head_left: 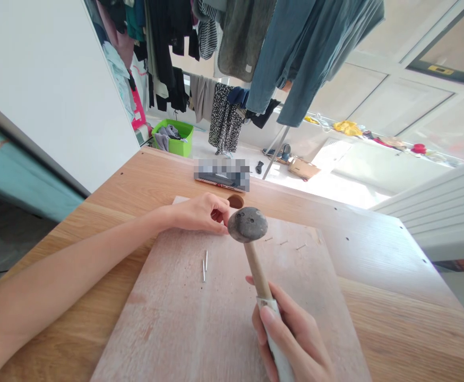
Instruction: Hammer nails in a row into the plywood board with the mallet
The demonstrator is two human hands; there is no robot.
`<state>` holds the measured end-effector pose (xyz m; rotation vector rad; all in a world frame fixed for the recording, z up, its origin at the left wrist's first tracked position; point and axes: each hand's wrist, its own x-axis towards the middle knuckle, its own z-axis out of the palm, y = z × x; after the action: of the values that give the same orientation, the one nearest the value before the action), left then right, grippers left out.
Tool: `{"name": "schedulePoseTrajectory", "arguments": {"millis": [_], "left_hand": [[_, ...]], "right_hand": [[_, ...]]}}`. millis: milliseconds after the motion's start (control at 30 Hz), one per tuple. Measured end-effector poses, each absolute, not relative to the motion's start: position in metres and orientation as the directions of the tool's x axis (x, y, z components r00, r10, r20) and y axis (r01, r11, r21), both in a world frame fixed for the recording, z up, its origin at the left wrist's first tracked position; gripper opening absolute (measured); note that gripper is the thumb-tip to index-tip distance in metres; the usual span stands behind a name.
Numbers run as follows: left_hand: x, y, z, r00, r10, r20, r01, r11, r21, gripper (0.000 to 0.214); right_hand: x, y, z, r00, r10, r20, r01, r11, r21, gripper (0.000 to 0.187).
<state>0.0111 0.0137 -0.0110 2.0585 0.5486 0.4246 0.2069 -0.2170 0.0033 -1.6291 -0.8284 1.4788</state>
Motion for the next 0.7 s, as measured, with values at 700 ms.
{"name": "schedulePoseTrajectory", "arguments": {"millis": [700], "left_hand": [[0.0105, 0.0132, -0.0096, 0.848, 0.523, 0.086, 0.199, -0.464, 0.863, 0.007]], "right_hand": [[0.2066, -0.2213, 0.0015, 0.152, 0.857, -0.492, 0.038, -0.502, -0.864, 0.07]]}}
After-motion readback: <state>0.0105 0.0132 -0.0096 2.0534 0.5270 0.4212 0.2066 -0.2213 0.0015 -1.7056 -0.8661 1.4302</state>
